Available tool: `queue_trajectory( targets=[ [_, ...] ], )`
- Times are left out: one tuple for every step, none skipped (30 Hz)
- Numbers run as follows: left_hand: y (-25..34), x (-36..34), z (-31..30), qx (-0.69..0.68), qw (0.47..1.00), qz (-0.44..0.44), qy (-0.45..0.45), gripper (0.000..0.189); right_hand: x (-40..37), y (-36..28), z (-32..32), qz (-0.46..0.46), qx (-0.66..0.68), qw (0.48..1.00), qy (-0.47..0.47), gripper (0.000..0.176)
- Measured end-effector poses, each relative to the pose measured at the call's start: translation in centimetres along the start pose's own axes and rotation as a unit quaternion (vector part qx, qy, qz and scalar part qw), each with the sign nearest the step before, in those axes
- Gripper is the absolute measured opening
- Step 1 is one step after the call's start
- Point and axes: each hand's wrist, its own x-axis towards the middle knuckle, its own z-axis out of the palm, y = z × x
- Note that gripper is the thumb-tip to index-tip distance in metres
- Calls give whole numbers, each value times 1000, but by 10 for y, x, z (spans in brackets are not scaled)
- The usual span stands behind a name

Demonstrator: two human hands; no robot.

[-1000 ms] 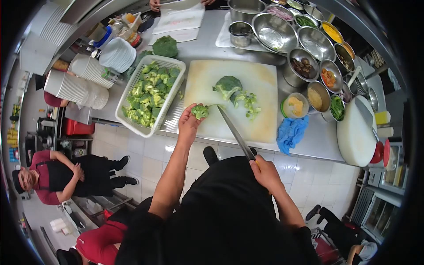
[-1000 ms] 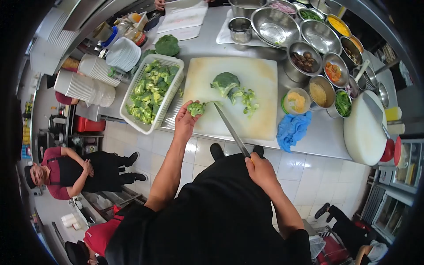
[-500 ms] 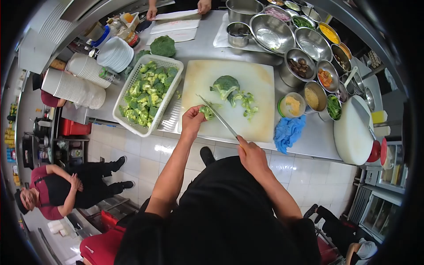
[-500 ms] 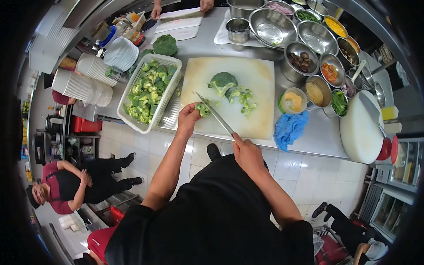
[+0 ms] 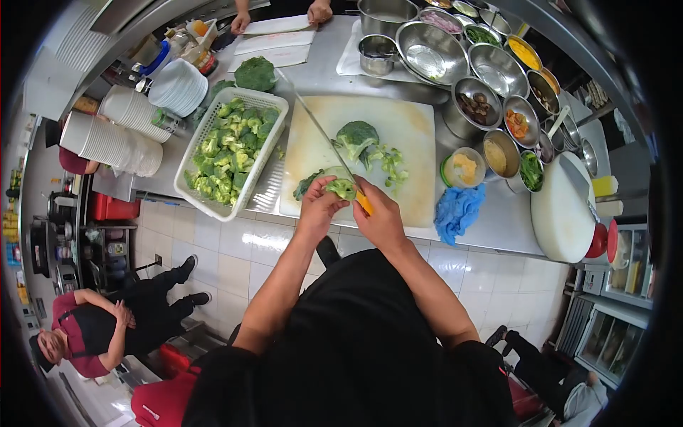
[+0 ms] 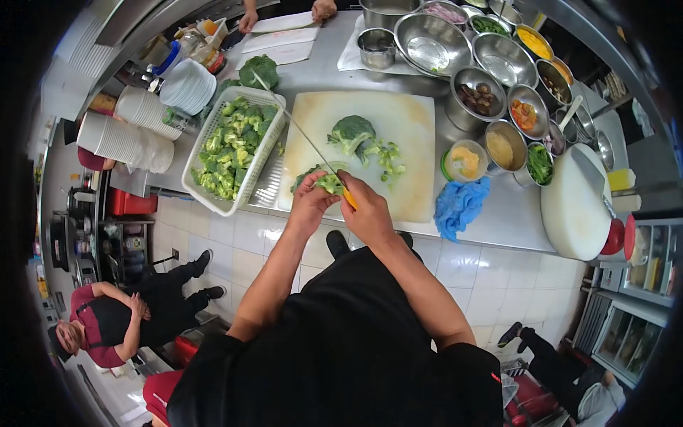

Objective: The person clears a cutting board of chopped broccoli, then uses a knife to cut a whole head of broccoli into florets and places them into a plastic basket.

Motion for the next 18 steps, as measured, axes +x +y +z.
queue_trajectory(
  targets=[
    [-2, -2, 3, -12, 1000, -8, -6, 36, -1, 2, 4, 25, -10, 999, -23, 42],
    [-2, -4, 4, -23, 1000, -12, -7, 37, -1, 5, 11, 47, -15, 998, -49, 40],
    [-7, -4, 1, 3, 1000, 10, 15, 35, -4, 13, 19, 6, -17, 1000, -17, 39],
    [-10, -6, 1, 29, 998, 34, 38, 33, -3, 11, 21, -6, -2, 1000, -25, 39],
    [-11, -7, 0, 129, 987, 77, 66, 33, -5, 8, 20, 53, -24, 997, -46, 39],
    [-15, -9, -1, 164, 975, 133, 70, 31, -6, 6, 20, 112, -50, 990, -65, 39],
    [-10, -14, 4, 249, 949, 169, 98, 29, -9, 7, 21, 105, -45, 991, -70, 39],
    [-5, -17, 9, 331, 914, 200, 123, 27, -13, 9, 21, 108, -66, 990, -59, 38],
    [-3, -10, 1, 329, 914, 202, 126, 27, -15, 11, 20, 113, -90, 988, -47, 38],
    [0, 4, -17, 326, 890, 277, 160, 26, -15, 11, 15, 111, -91, 988, -47, 38],
    [10, 18, -31, 321, 860, 349, 190, 26, -15, 11, 9, 135, -99, 984, -61, 40],
    [33, 26, -44, 329, 852, 360, 188, 29, -16, 12, 3, 161, -109, 978, -75, 42],
    [51, 39, -61, 348, 837, 354, 231, 31, -16, 15, -2, 165, -113, 977, -72, 42],
    [81, 42, -66, 300, 872, 313, 230, 41, -16, 18, -7, 128, -133, 980, -69, 42],
    [108, 44, -56, 272, 868, 340, 239, 47, -18, 21, -13, 91, -153, 982, -65, 42],
    [127, 45, -45, 242, 863, 367, 246, 54, -23, 23, -18, 99, -161, 980, -58, 42],
    [137, 46, -43, 242, 869, 364, 234, 54, -27, 26, -22, 165, -118, 972, -120, 40],
    [146, 48, -43, 387, 772, 408, 296, 60, -28, 25, -24, 230, -69, 954, -181, 40]
  ],
)
